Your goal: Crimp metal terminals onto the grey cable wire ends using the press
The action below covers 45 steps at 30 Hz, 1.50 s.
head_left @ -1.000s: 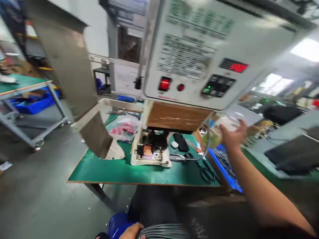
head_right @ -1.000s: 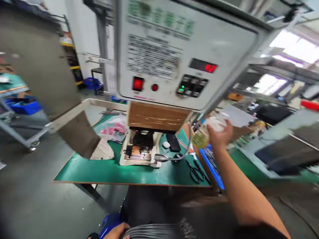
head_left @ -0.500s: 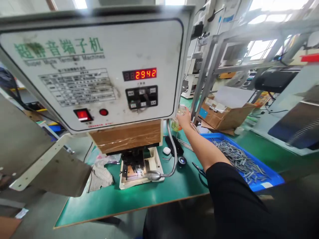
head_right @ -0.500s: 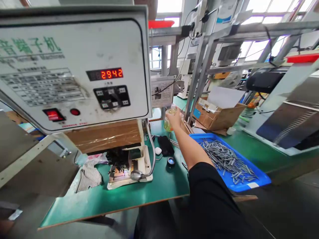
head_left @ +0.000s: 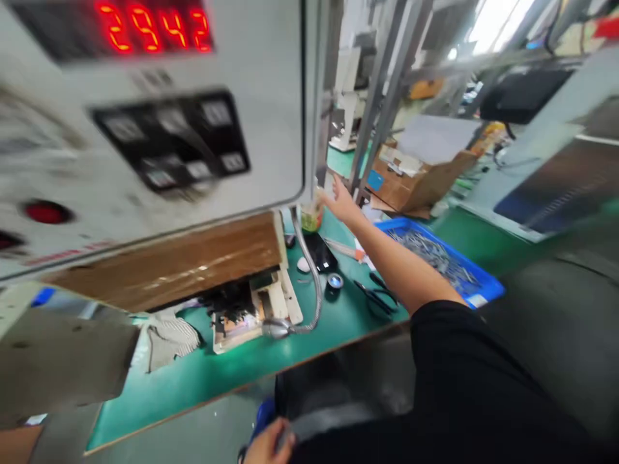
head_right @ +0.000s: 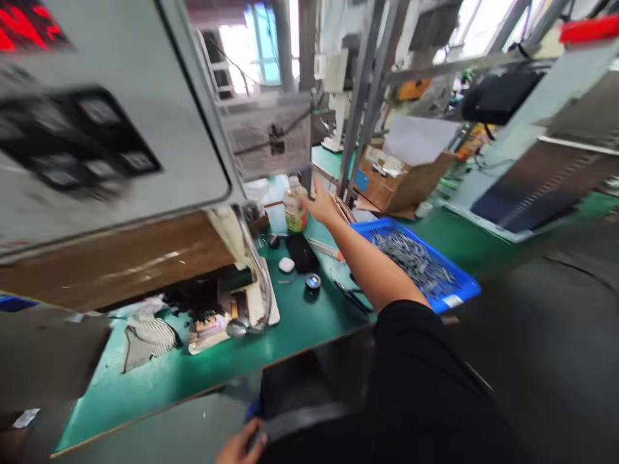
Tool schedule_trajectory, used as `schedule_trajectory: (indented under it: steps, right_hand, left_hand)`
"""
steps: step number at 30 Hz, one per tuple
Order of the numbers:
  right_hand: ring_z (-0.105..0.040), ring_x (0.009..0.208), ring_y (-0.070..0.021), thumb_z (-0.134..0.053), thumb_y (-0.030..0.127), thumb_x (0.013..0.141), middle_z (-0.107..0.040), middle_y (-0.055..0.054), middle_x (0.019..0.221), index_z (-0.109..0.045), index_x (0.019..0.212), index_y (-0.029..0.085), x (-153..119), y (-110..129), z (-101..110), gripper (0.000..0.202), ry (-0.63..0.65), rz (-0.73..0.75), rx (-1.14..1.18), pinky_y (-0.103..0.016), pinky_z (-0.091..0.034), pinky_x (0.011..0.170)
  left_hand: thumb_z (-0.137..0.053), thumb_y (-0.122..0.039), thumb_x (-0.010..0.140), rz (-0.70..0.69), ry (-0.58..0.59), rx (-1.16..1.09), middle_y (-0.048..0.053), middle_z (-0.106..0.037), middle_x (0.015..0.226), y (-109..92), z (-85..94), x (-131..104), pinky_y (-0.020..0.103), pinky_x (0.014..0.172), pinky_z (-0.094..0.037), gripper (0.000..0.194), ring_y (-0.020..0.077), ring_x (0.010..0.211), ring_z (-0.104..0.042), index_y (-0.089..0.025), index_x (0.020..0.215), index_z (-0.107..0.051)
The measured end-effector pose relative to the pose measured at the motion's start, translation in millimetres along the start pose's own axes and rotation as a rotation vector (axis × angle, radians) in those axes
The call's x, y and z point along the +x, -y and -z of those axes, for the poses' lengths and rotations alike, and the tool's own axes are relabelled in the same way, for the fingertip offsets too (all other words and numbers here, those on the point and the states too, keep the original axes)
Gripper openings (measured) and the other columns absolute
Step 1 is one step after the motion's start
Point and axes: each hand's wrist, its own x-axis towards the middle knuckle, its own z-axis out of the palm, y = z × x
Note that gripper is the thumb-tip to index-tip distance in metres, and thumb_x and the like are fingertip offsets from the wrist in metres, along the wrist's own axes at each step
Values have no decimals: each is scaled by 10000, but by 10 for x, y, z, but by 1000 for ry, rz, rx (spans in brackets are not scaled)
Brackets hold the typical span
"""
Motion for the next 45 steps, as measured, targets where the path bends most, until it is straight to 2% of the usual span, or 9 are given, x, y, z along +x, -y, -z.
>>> schedule_trajectory:
  steps: [4, 9, 13, 16, 20, 25, 37, 40, 45]
  right_hand:
    - [-627, 1020, -184, -586, 302, 886, -615, -61, 1250, -511, 1418, 207, -1064, -1, 1060, 546, -164, 68, -36, -396, -504, 934]
    - [-579, 794, -176, -629, 249, 842, -635, -8, 844, -722, 885, 210, -3595, 161, 2028, 110, -472, -562, -118, -363, -507, 844]
    - [-591, 739, -172, -680, 269, 878, -628, -10, 746, -658, 701, 174, -5401, 404, 1649, 202, -479, -983, 0, -333, -532, 737]
    - [-662, 828, -159, -635, 375, 981, -683, -40, 1005, -660, 1050, 153, -6049, 493, 1086, 233, -443, -1212, 255, -337, -578, 749]
    - [-692, 973, -208, -593, 467, 994, -705, -76, 1113, -662, 1119, 162, -6055, 289, 630, 337, -415, -1318, 663, -421, -574, 881]
    - [-735, 964, -224, -630, 484, 918, -770, -39, 919, -677, 952, 224, -5431, 89, 512, 266, -368, -1239, 1069, -425, -557, 952]
    - [-447, 453, -92, -791, 377, 784, -497, 99, 563, -578, 939, 251, -4876, 1160, 714, 292, 82, -770, 1283, -276, -479, 567]
    - [-442, 422, -91, -786, 413, 797, -520, 91, 530, -578, 928, 222, -4815, 1162, 632, 312, 338, -665, 1255, -276, -462, 532]
    - [-537, 486, -116, -720, 225, 816, -594, 37, 579, -637, 946, 161, -4581, 1317, 440, 167, 747, -618, 1051, -249, -443, 516]
  left_hand:
    - [-523, -406, 975, 64, -80, -37, 82, -708, 1254, 240, -245, 245, 333, 1002, -496, 355, 239, 1154, -667, -207, 1252, -621]
    - [-463, -532, 959, -14, -4, 10, 97, -730, 1150, 350, -333, 357, 321, 903, -496, 420, 250, 1043, -689, -189, 1139, -627]
    - [-427, -591, 958, -55, 19, 70, 97, -724, 1112, 314, -424, 336, 334, 882, -487, 457, 265, 1014, -686, -206, 1140, -596]
    - [-432, -594, 956, -77, 43, 90, 97, -724, 1118, 319, -533, 265, 342, 892, -494, 452, 268, 1021, -690, -214, 1142, -591]
    - [-448, -602, 959, -129, -14, 117, 119, -717, 1193, 393, -635, 120, 377, 946, -502, 476, 283, 1085, -683, -212, 1186, -600]
    - [-499, -597, 948, -237, -106, 126, 102, -741, 1170, 436, -668, -32, 367, 935, -538, 451, 276, 1065, -702, -234, 1177, -637]
    - [-588, -579, 887, -208, -55, 66, 81, -710, 1302, 526, -524, -698, 383, 999, -547, 475, 306, 1160, -680, -305, 1270, -647]
    - [-567, -565, 920, -259, -23, -73, 80, -693, 1308, 192, -232, -816, 391, 1028, -515, 489, 284, 1162, -659, -309, 1335, -610]
    - [-718, -669, 758, -282, -477, -340, 60, -667, 1046, -902, 346, -850, 291, 675, -488, 792, 179, 747, -572, -215, 1373, -511]
